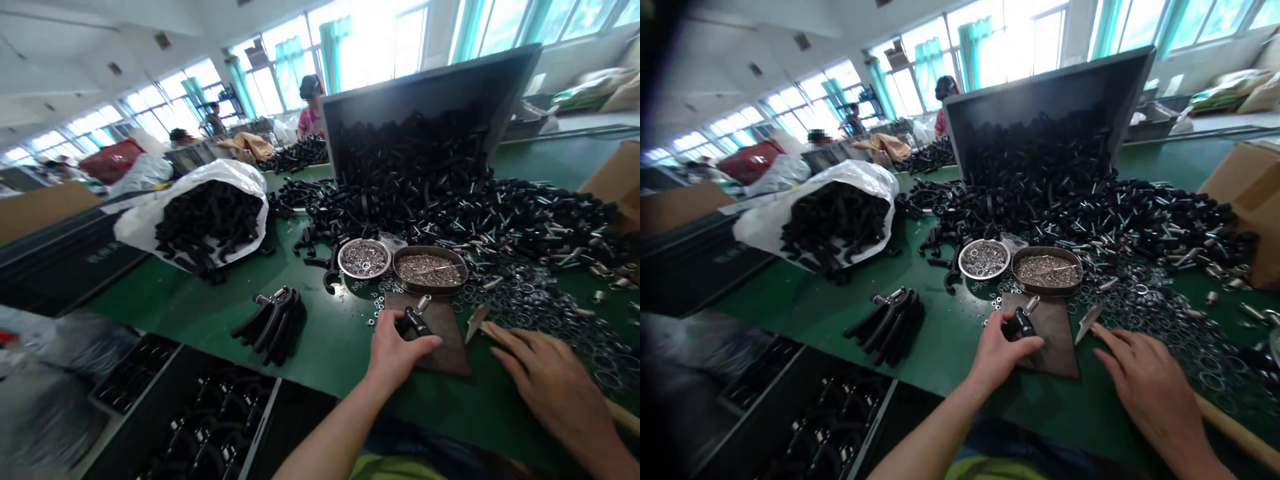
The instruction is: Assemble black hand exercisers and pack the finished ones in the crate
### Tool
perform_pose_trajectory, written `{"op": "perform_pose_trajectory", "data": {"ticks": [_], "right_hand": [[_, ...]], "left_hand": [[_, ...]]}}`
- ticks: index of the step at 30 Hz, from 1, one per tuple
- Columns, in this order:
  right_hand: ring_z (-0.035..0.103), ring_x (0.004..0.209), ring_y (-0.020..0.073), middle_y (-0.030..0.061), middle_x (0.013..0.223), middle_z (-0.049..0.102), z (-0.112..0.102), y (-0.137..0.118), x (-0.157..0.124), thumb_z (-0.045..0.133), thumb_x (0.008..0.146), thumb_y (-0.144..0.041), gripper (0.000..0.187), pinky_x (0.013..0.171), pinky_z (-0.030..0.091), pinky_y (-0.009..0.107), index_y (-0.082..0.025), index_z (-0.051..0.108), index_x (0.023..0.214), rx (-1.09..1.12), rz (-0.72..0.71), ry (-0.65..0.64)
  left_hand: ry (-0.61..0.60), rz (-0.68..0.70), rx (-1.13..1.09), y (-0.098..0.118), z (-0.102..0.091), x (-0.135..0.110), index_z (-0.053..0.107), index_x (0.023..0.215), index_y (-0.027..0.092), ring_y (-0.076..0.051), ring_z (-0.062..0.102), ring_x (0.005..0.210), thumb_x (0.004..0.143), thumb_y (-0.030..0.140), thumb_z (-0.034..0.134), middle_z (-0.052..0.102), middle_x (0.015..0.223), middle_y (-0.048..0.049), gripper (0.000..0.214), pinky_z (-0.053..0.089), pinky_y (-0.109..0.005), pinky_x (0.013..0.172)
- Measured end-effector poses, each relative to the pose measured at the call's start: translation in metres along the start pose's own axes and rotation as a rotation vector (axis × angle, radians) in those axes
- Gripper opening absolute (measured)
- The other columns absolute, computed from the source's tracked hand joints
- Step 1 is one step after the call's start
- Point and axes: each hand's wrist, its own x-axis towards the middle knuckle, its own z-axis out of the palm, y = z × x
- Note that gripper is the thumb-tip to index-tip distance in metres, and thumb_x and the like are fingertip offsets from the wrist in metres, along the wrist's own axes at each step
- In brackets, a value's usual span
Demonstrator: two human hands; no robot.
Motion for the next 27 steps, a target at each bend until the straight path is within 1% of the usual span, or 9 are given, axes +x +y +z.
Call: {"op": "perform_pose_trajectory", "data": {"ticks": [3, 7, 8, 11, 14, 17, 20, 23, 27], "right_hand": [[0.063, 0.092, 0.0209, 0.0079, 0.107, 0.065, 0.002, -0.05, 0.023, 0.037, 0.09, -0.041, 0.045, 0.077, 0.051, 0.033, -0.022, 0.045, 0.13, 0.408, 0.066, -0.078], [0.065, 0.088, 0.0204, 0.0036, 0.099, 0.069, 0.001, -0.076, 0.048, 0.04, 0.088, -0.042, 0.029, 0.075, 0.05, 0.031, -0.025, 0.061, 0.097, 0.432, 0.11, -0.157], [0.066, 0.084, 0.0204, 0.0028, 0.096, 0.07, 0.002, -0.073, 0.051, 0.039, 0.088, -0.042, 0.028, 0.072, 0.05, 0.03, -0.025, 0.062, 0.095, 0.399, 0.102, -0.179], [0.067, 0.074, 0.0213, 0.0022, 0.09, 0.071, 0.005, -0.06, 0.051, 0.04, 0.087, -0.039, 0.027, 0.062, 0.048, 0.03, -0.028, 0.063, 0.098, 0.246, 0.042, -0.227], [0.067, 0.063, 0.0211, 0.0023, 0.081, 0.071, 0.015, -0.057, 0.043, 0.038, 0.086, -0.031, 0.026, 0.051, 0.043, 0.029, -0.027, 0.063, 0.092, 0.089, -0.001, -0.261], [0.067, 0.059, 0.0208, 0.0016, 0.079, 0.069, 0.026, -0.061, 0.038, 0.034, 0.086, -0.027, 0.027, 0.046, 0.038, 0.028, -0.027, 0.061, 0.09, 0.015, -0.01, -0.269], [0.067, 0.059, 0.0202, 0.0014, 0.081, 0.069, 0.03, -0.062, 0.037, 0.036, 0.086, -0.027, 0.024, 0.045, 0.036, 0.027, -0.027, 0.059, 0.093, 0.005, -0.014, -0.231], [0.067, 0.062, 0.0199, 0.0008, 0.085, 0.07, 0.024, -0.064, 0.038, 0.036, 0.087, -0.026, 0.023, 0.046, 0.036, 0.027, -0.027, 0.058, 0.093, -0.007, 0.0, -0.261], [0.067, 0.064, 0.0195, 0.0007, 0.083, 0.069, 0.01, -0.069, 0.04, 0.035, 0.089, -0.025, 0.021, 0.046, 0.034, 0.026, -0.025, 0.056, 0.088, -0.022, 0.022, -0.315]], "left_hand": [[-0.077, 0.015, -0.131, 0.001, 0.01, -0.008, 0.054, 0.107, 0.018, -0.02, 0.057, 0.09, 0.059, 0.042, 0.078, 0.06, 0.103, -0.0065, 0.06, 0.047, -0.03, 0.076], [-0.279, 0.205, -0.026, -0.004, -0.004, 0.006, 0.059, 0.11, 0.021, -0.018, 0.059, 0.088, 0.069, 0.027, 0.07, 0.061, 0.104, -0.0046, 0.043, 0.049, -0.029, 0.076], [-0.241, 0.25, 0.046, -0.006, -0.016, 0.017, 0.06, 0.108, 0.021, -0.018, 0.059, 0.091, 0.073, 0.023, 0.064, 0.061, 0.105, -0.0046, 0.035, 0.048, -0.029, 0.079], [0.159, 0.275, 0.354, -0.01, -0.062, 0.062, 0.061, 0.105, 0.022, -0.018, 0.053, 0.108, 0.081, 0.016, 0.05, 0.058, 0.112, -0.0061, 0.027, 0.04, -0.032, 0.095], [0.376, -0.005, 0.617, -0.018, -0.101, 0.109, 0.055, 0.114, 0.022, -0.024, 0.046, 0.118, 0.083, 0.024, 0.05, 0.052, 0.123, -0.0105, 0.031, 0.037, -0.037, 0.097], [0.363, -0.148, 0.644, -0.029, -0.117, 0.14, 0.056, 0.107, 0.017, -0.032, 0.053, 0.109, 0.075, 0.027, 0.061, 0.058, 0.112, -0.017, 0.034, 0.042, -0.045, 0.089], [0.326, -0.188, 0.59, -0.035, -0.12, 0.154, 0.055, 0.105, 0.016, -0.034, 0.061, 0.095, 0.068, 0.023, 0.067, 0.065, 0.094, -0.0158, 0.039, 0.045, -0.046, 0.081], [0.313, -0.181, 0.481, -0.034, -0.122, 0.154, 0.048, 0.118, 0.021, -0.03, 0.063, 0.093, 0.07, 0.023, 0.065, 0.067, 0.093, -0.0117, 0.051, 0.046, -0.042, 0.081], [0.231, -0.164, 0.257, -0.028, -0.124, 0.129, 0.043, 0.125, 0.027, -0.02, 0.066, 0.086, 0.085, 0.036, 0.046, 0.066, 0.103, -0.0079, 0.041, 0.051, -0.031, 0.071]]}}
